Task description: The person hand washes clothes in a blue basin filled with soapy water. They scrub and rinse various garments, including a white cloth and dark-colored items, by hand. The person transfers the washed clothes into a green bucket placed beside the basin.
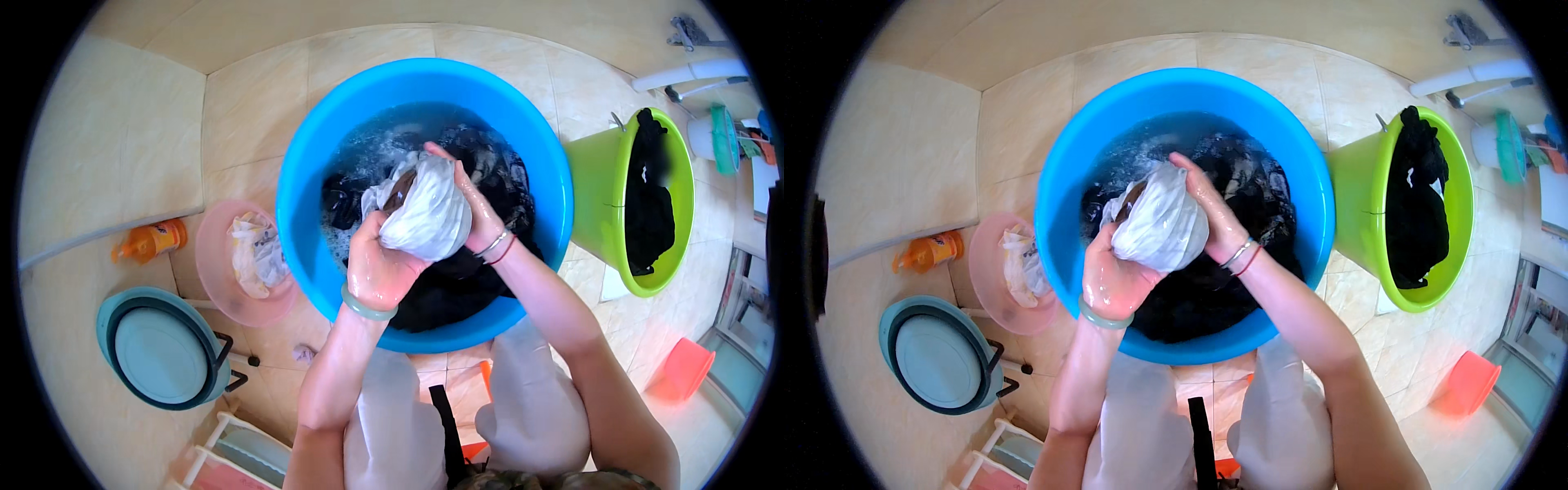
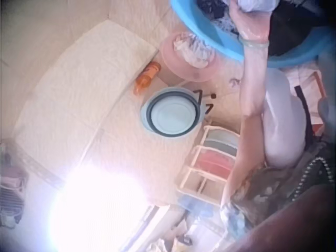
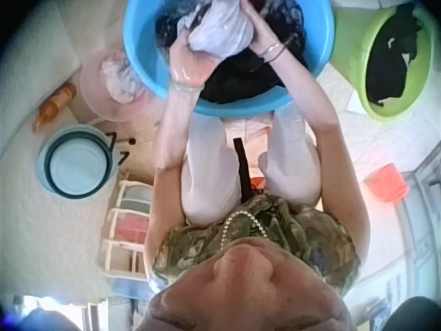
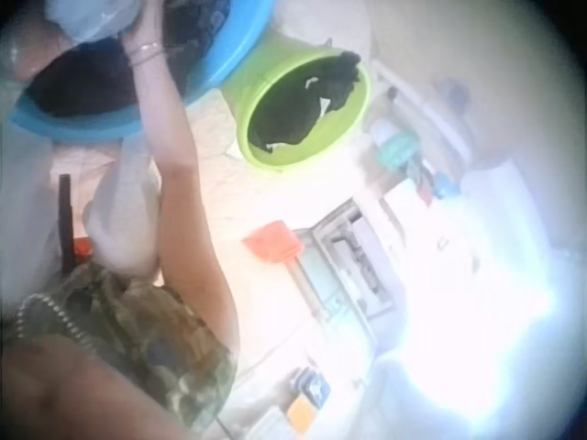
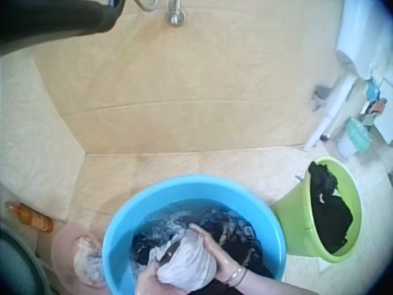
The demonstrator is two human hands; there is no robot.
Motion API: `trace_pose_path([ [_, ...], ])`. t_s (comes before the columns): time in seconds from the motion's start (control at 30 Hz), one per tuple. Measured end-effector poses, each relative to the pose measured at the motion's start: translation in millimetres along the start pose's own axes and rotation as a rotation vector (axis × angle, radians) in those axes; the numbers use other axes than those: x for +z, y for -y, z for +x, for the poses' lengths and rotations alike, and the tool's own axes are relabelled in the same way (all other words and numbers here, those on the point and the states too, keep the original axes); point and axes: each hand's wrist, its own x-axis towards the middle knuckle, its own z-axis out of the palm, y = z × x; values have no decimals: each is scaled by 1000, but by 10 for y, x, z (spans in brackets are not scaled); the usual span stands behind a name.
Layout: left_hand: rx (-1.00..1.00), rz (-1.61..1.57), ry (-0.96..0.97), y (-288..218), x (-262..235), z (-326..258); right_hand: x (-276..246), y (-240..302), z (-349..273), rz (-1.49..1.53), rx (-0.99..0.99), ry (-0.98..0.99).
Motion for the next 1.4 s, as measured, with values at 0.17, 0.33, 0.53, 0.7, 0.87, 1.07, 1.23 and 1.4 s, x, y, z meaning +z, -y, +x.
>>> trace_pose_path([
  [0.17,-135,5,83,-10,-348,74,177,80,11,-158,101,250],
  [0.33,-23,106,33,119,-525,120,372,-19,-114,-674,-281,88],
  [0.53,180,170,-98,295,-289,47,294,-135,-224,-271,-257,-89],
  [0.7,807,758,-368,401,-236,230,237,-263,-210,88,-46,-258],
  [0.87,1235,1440,-210,343,-198,181,120,-360,-173,345,176,-144],
  [1.07,1347,1650,161,312,-111,49,40,-216,-175,292,397,132],
  [1.23,1350,1822,370,283,-161,-76,234,-113,-183,128,583,80],
  [1.4,1338,1902,687,224,-82,-190,324,-50,-202,-217,581,150],
])
